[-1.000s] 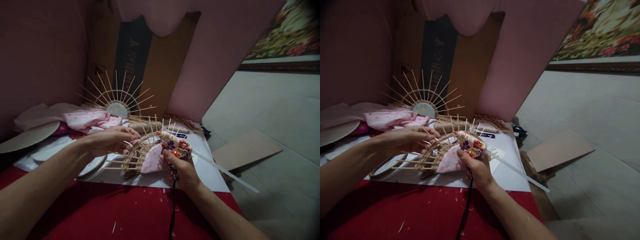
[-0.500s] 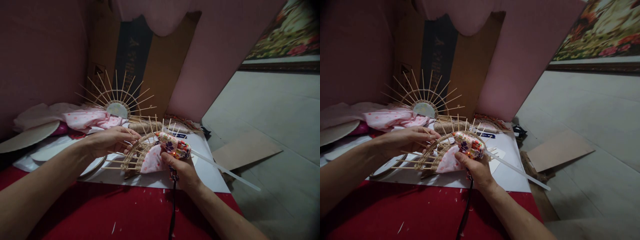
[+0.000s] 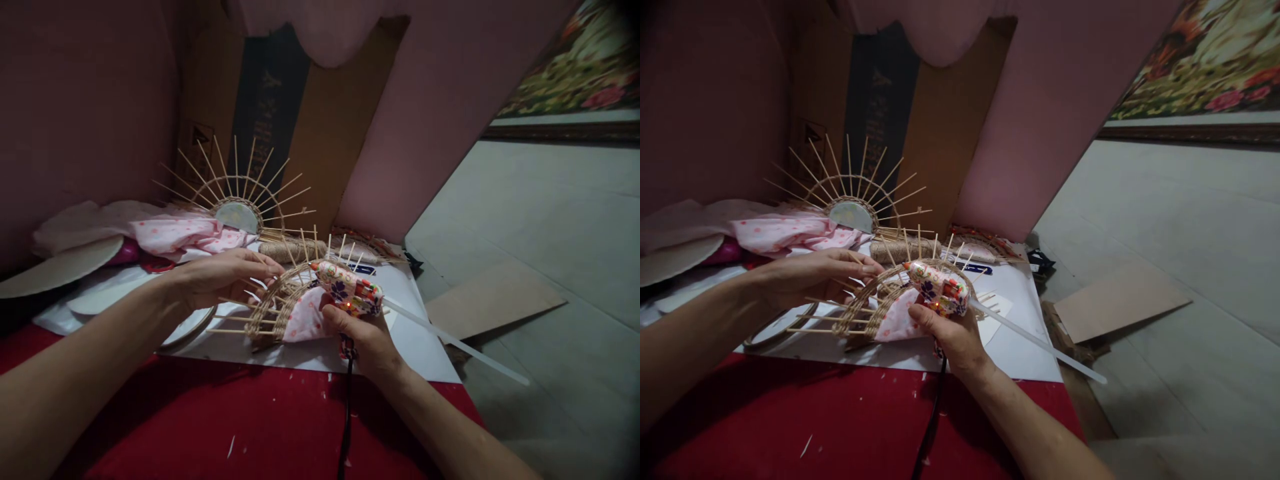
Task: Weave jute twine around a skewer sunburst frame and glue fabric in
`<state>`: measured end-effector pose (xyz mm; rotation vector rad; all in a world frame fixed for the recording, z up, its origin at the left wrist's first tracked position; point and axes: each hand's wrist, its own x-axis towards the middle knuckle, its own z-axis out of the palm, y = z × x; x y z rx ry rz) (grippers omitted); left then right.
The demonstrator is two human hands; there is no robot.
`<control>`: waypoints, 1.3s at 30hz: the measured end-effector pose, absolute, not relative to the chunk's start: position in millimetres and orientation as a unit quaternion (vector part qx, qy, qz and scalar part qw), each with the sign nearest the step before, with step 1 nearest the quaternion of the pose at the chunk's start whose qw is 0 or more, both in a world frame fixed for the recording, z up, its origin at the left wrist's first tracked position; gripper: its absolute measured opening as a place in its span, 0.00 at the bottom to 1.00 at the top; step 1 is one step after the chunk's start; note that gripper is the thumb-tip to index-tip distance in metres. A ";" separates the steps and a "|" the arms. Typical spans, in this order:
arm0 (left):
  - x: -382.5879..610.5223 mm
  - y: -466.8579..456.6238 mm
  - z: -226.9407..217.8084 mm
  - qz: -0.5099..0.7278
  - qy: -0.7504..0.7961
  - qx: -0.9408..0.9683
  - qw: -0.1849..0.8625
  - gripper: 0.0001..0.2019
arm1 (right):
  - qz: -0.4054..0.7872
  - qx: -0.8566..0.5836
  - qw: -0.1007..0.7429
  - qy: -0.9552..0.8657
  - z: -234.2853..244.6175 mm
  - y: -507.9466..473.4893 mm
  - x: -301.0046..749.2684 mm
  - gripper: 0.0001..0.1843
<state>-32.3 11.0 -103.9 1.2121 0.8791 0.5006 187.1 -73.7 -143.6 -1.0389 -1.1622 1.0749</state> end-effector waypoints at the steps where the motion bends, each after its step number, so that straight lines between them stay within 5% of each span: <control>1: -32.4 10.8 -103.8 0.227 0.400 0.542 0.704 0.12 | 0.457 -0.449 0.585 -0.497 -144.3 -73.4 187.4 0.16; 16: -33.4 11.9 -104.8 0.214 0.384 0.534 0.722 0.12 | 0.451 -0.452 0.577 -0.510 -149.0 -73.2 191.0 0.12; 39: -31.5 12.1 -108.8 0.222 0.362 0.540 0.726 0.11 | 0.488 -0.443 0.568 -0.493 -147.0 -73.2 188.8 0.21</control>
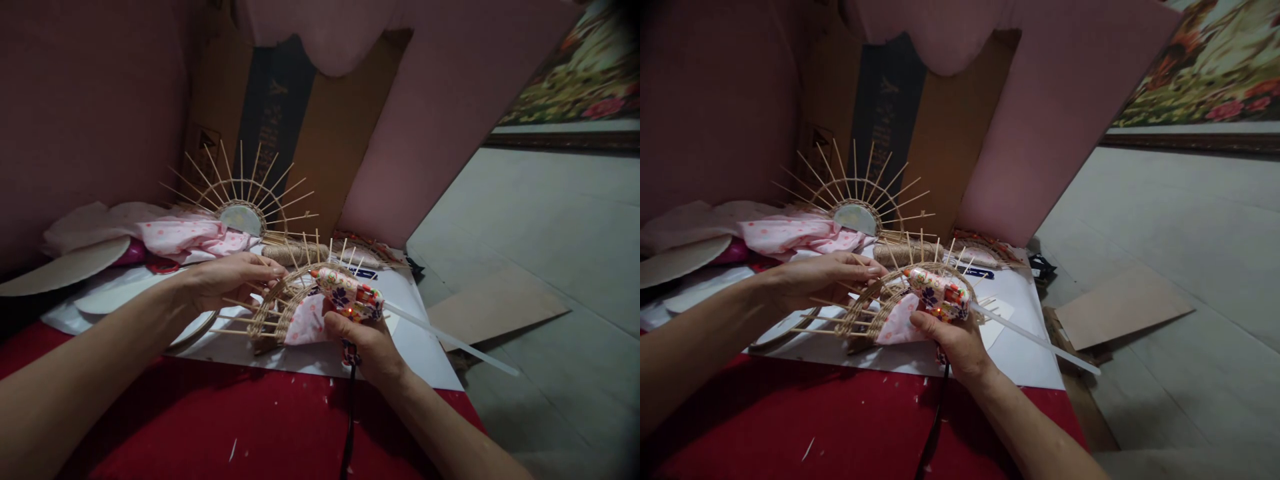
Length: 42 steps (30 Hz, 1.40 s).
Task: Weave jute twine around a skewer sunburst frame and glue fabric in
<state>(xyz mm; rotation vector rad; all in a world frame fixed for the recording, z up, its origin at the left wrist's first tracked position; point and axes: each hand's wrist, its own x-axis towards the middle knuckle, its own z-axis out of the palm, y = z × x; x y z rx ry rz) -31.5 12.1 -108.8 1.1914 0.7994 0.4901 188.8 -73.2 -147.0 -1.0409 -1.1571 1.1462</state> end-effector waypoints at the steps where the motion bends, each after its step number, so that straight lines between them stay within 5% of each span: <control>1: -31.5 12.0 -108.7 0.222 0.362 0.540 0.727 0.12 | 0.488 -0.438 0.564 -0.501 -147.5 -73.1 189.3 0.21; 11: -29.8 9.2 -105.1 0.234 0.382 0.546 0.708 0.16 | 0.458 -0.450 0.493 -0.588 -149.0 -73.6 194.9 0.22; 42: -27.0 4.2 -102.3 0.253 0.393 0.536 0.703 0.17 | 0.496 -0.424 0.494 -0.575 -132.4 -79.4 182.6 0.24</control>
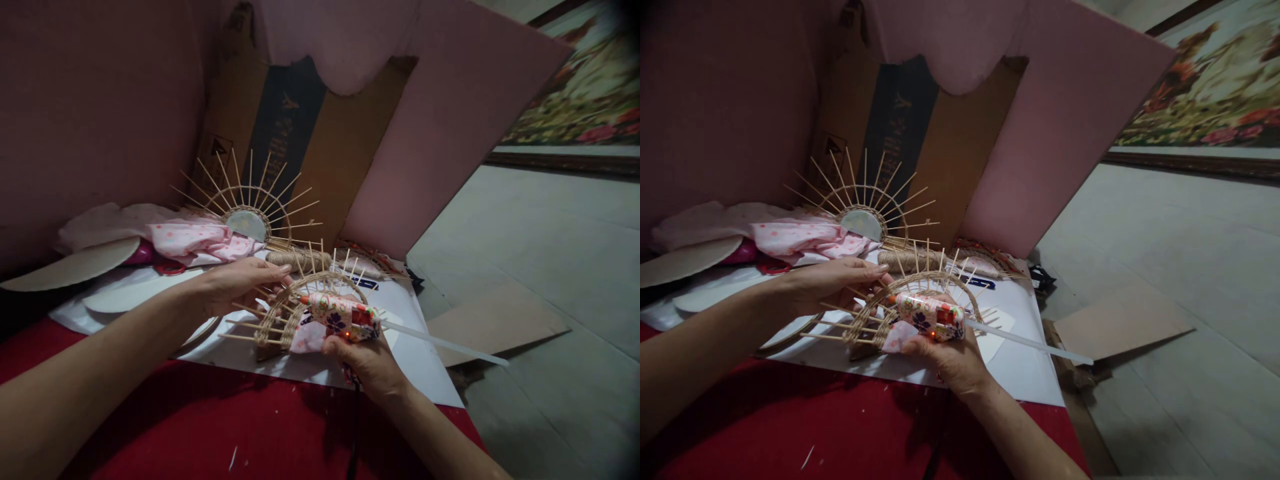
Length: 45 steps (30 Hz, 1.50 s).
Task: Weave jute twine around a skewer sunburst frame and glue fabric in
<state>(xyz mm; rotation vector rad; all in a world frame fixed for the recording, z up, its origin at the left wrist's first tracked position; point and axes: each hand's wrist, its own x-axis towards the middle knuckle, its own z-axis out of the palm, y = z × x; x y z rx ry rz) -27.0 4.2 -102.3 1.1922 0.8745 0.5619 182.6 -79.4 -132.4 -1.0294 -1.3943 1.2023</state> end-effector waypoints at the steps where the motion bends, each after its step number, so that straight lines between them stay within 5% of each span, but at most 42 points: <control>1: -26.9 3.7 -101.8 0.252 0.394 0.536 0.703 0.17 | 0.500 -0.427 0.494 -0.568 -133.3 -79.4 183.0 0.24; 38: -27.0 4.2 -101.1 0.252 0.396 0.562 0.680 0.19 | 0.503 -0.427 0.516 -0.546 -137.2 -79.1 187.8 0.11; 42: -24.0 4.3 -102.0 0.341 0.409 0.634 0.561 0.21 | 0.525 -0.402 0.517 -0.543 -141.3 -77.9 190.0 0.12; 45: -20.9 0.0 -101.4 0.444 0.429 0.737 0.274 0.16 | 0.535 -0.395 0.513 -0.543 -142.9 -77.1 190.8 0.12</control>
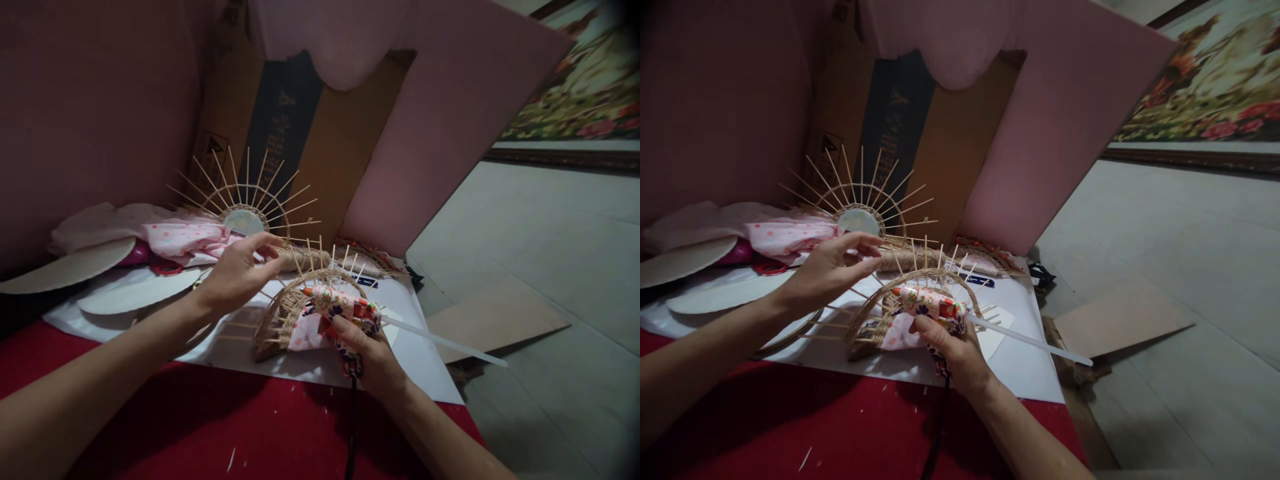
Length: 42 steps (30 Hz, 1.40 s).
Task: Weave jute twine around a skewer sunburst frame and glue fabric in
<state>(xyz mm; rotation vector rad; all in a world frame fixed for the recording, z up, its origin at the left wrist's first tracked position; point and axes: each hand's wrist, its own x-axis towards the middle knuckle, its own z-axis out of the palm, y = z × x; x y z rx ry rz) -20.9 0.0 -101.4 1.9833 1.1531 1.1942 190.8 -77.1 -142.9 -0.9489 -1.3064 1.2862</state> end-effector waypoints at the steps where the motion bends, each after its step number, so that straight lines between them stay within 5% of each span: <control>1: -20.3 -2.3 -100.9 0.454 0.415 0.771 0.166 0.14 | 0.534 -0.395 0.513 -0.544 -142.7 -77.1 190.6 0.12; 5: -20.0 -13.1 -98.0 0.407 0.353 0.839 -0.073 0.10 | 0.520 -0.397 0.521 -0.548 -138.5 -78.9 187.8 0.11; 12: -19.3 -25.7 -95.1 0.373 0.322 0.850 -0.183 0.08 | 0.532 -0.387 0.508 -0.556 -134.6 -83.4 183.9 0.10; 42: -15.6 -28.7 -94.9 0.411 0.328 0.810 -0.259 0.06 | 0.550 -0.358 0.518 -0.549 -135.8 -81.9 183.4 0.09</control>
